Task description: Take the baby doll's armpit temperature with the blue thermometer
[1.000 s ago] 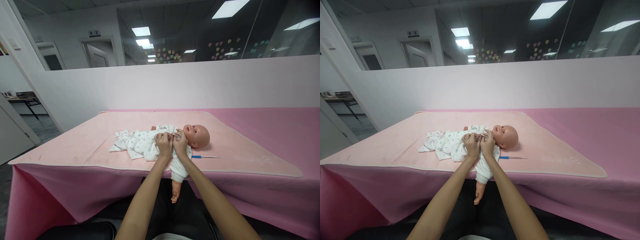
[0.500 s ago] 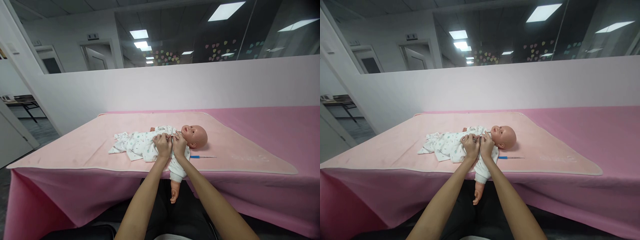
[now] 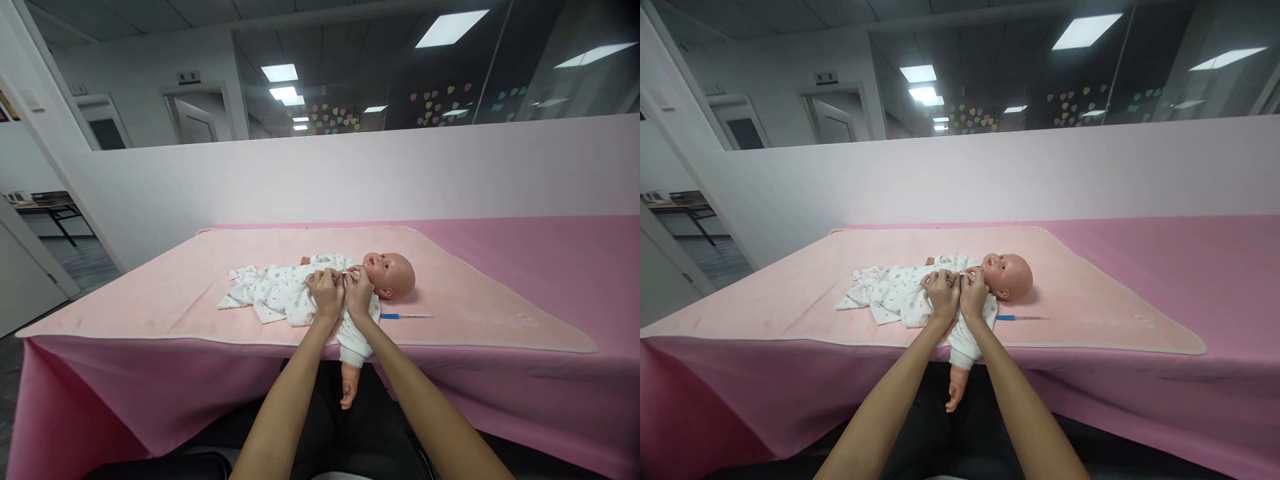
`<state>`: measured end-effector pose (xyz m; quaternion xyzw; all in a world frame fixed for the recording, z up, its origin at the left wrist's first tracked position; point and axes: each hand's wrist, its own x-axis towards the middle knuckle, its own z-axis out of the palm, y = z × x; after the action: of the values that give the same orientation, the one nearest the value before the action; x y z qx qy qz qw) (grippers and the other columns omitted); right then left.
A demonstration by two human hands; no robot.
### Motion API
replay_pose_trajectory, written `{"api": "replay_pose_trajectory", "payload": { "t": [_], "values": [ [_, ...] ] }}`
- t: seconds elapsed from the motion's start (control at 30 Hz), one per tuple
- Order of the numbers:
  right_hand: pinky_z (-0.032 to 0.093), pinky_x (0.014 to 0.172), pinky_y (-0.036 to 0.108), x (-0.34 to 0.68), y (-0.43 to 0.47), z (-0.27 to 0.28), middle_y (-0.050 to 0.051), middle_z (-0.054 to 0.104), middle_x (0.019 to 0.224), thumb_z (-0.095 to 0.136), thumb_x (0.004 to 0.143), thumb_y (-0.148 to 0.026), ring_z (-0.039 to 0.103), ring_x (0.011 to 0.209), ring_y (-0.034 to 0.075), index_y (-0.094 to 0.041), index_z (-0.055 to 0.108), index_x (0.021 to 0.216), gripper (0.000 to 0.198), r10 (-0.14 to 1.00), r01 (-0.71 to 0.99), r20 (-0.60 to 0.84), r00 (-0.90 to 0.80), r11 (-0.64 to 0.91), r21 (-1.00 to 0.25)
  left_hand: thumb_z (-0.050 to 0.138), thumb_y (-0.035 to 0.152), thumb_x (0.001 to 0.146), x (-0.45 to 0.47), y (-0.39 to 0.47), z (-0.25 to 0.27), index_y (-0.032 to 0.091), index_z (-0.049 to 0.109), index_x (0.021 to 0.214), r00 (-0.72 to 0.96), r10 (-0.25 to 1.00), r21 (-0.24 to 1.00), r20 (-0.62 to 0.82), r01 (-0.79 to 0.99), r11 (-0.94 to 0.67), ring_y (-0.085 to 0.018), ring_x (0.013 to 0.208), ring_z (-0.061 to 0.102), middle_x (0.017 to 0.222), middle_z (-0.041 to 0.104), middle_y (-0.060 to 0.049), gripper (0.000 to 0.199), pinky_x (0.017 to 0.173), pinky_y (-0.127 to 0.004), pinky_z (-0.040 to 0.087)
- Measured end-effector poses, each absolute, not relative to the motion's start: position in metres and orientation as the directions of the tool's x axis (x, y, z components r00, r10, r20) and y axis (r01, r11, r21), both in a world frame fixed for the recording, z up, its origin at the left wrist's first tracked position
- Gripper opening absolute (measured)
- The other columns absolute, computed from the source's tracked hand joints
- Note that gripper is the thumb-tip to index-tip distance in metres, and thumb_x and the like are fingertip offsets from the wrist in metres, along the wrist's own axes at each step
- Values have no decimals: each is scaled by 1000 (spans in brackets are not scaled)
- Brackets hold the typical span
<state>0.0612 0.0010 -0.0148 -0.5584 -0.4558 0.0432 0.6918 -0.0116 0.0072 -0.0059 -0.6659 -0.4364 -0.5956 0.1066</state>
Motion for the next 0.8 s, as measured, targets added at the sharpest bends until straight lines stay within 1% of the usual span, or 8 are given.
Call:
{"api": "replay_pose_trajectory", "payload": {
  "t": [0.07,0.17,0.43,0.53,0.7,0.8],
  "values": [
    [45,65,28,61,1,-15,5,66,74,45,75,-26,63,70,19,-19,52,83,12,567,433,577,588,382,-816,58,22,78,-12,7,-6,19,48,68,-88,452,375,888,707,-600,-17,72,52,66,60,1,14,82,-36,28],
    [44,64,27,61,1,-15,4,65,74,46,75,-26,62,68,18,-20,49,81,9,565,419,575,592,395,-818,57,21,77,-12,7,-6,20,48,67,-84,448,370,890,708,-601,-17,71,52,65,60,1,14,81,-36,28],
    [43,63,26,60,-1,-14,4,65,73,45,74,-27,62,67,18,-20,48,82,10,567,383,551,613,397,-834,59,20,76,-12,7,-6,19,47,66,-93,437,369,895,704,-607,-17,71,52,63,59,1,16,81,-36,29],
    [43,62,26,60,-1,-12,4,65,73,45,74,-27,61,66,18,-20,48,82,10,560,393,547,622,381,-837,59,20,76,-12,7,-6,19,47,66,-92,432,365,897,704,-609,-17,70,52,63,59,2,16,81,-36,28],
    [42,59,26,60,-1,-11,2,62,66,43,75,-29,59,60,17,-20,48,81,11,559,401,538,631,358,-843,58,20,76,-12,7,-6,20,48,67,-60,424,335,904,715,-613,-17,70,52,64,59,1,13,81,-36,28],
    [42,59,25,60,-1,-12,2,62,67,43,75,-29,58,60,17,-20,48,80,11,559,420,550,620,355,-835,57,21,77,-12,6,-6,20,49,67,-59,433,339,900,719,-607,-18,71,53,64,60,0,13,82,-37,28]
  ]
}}
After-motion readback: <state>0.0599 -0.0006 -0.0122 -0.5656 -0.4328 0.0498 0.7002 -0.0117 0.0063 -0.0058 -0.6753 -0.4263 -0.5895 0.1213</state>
